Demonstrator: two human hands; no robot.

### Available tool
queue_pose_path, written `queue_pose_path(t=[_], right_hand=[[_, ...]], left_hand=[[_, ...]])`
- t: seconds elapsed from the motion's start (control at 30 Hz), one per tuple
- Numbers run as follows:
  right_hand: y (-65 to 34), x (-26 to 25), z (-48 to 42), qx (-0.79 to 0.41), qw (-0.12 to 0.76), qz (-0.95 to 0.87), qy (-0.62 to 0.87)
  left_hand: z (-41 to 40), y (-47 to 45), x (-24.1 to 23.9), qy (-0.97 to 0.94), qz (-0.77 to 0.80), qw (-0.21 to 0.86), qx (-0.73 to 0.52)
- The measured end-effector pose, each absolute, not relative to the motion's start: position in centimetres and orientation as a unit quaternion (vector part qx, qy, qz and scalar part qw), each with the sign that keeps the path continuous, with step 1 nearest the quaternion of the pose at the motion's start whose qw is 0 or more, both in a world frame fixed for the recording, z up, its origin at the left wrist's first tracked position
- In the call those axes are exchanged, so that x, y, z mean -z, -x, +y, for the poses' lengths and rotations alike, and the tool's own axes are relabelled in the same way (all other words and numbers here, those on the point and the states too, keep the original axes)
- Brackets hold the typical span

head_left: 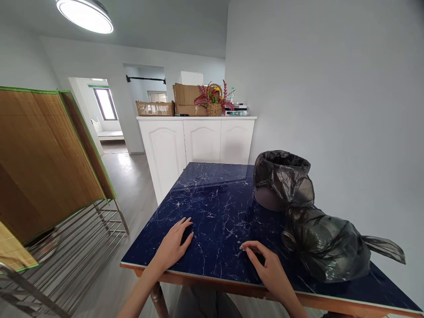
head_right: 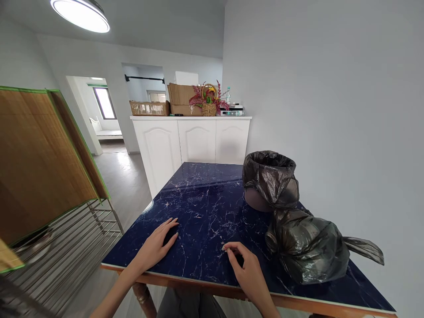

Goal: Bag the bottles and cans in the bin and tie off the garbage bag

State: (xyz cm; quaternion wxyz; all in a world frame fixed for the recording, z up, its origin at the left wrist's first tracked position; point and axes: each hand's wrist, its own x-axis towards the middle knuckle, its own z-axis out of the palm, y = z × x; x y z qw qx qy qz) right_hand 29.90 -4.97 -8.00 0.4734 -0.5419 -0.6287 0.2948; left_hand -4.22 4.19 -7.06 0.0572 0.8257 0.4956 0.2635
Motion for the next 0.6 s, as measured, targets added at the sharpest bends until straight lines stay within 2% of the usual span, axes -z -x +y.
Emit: queue_pose_path(t=[0.43,0.5,0.6], right_hand=[[-30.0,7.8,-5.5,-0.295,0.469,-0.636,0.538],[-31.0,7.6,-6.9,-0.254,0.484,-0.647,0.532],[-35.5,7.4,-9.8,-0.121,0.504,-0.65,0.555]], left_hand=[[4.2,4.2,7.1,-0.827,0.495,0.046,-0.263],[4.2,4.2,7.0,-0.827,0.496,0.045,-0.261],[4.2,4.3,7.1,-0.828,0.493,0.041,-0.264]])
